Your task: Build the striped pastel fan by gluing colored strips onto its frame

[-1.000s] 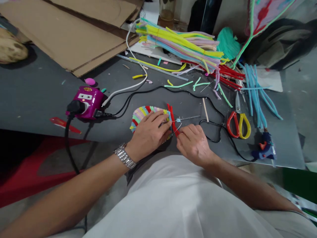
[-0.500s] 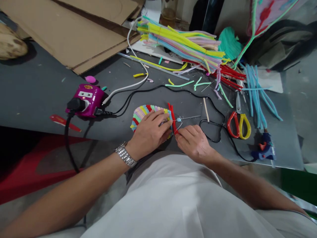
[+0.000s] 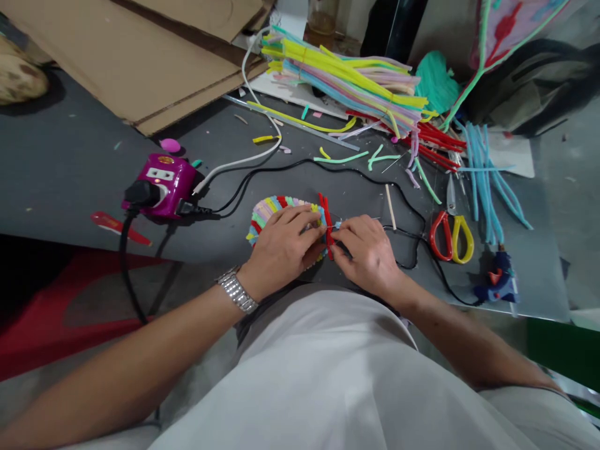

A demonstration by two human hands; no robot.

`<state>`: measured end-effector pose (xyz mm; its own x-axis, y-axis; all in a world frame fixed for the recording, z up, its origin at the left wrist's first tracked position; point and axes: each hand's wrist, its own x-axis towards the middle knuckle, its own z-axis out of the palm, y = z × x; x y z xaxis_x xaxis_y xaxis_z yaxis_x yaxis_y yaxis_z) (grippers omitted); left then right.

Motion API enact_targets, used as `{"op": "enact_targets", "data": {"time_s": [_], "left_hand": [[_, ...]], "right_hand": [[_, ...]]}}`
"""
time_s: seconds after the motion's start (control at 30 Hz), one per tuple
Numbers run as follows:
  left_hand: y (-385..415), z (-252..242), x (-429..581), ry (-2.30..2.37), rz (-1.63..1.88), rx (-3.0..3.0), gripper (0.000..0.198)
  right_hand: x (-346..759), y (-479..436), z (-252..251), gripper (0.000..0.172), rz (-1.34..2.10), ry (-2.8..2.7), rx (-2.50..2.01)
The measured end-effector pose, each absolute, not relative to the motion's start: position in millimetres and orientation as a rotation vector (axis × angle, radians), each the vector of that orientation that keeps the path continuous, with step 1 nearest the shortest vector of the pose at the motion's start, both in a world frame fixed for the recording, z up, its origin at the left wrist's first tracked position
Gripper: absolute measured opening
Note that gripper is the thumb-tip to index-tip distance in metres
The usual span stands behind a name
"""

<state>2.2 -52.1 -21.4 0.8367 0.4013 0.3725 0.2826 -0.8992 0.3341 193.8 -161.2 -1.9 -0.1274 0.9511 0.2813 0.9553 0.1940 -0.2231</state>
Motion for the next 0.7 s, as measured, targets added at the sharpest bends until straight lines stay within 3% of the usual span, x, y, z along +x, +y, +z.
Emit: {"op": "enact_targets", "data": {"time_s": [0.23,0.3,0.4,0.53,0.6,0.63,0.7], "left_hand": [[-53.3,-24.9,2.0,0.541,0.662,2.717,0.021],[-53.4,-25.1,2.0,0.545,0.674,2.714,0.020],[-53.3,-25.4,1.9,0.548,0.677,2.708,0.020],[-53.1,-26.2,1.3,0.539,0.677,2.671,0.020],[-53.1,-26.0,1.0,0.540,0.674,2.654,0.020],[-53.1,-25.7,0.9,0.540,0.672,2.653,0.020],[-53.0,-24.9,0.7,0.534,0.673,2.665,0.020]], "right_hand": [[182.1,-142.6,-2.3,0.023,-0.243,-2.353,-1.750],[179.9,-139.6,-1.4,0.024,-0.166,-2.336,-1.746],[186.2,-145.6,10.7,0.021,0.295,-2.110,-1.682],[214.3,-178.7,47.2,0.016,1.202,-1.688,-1.474],[229.3,-196.3,61.8,0.023,1.555,-1.628,-1.515],[234.4,-202.5,65.3,0.031,1.604,-1.640,-1.591],[237.1,-207.3,63.1,0.033,1.357,-1.728,-1.786]]}}
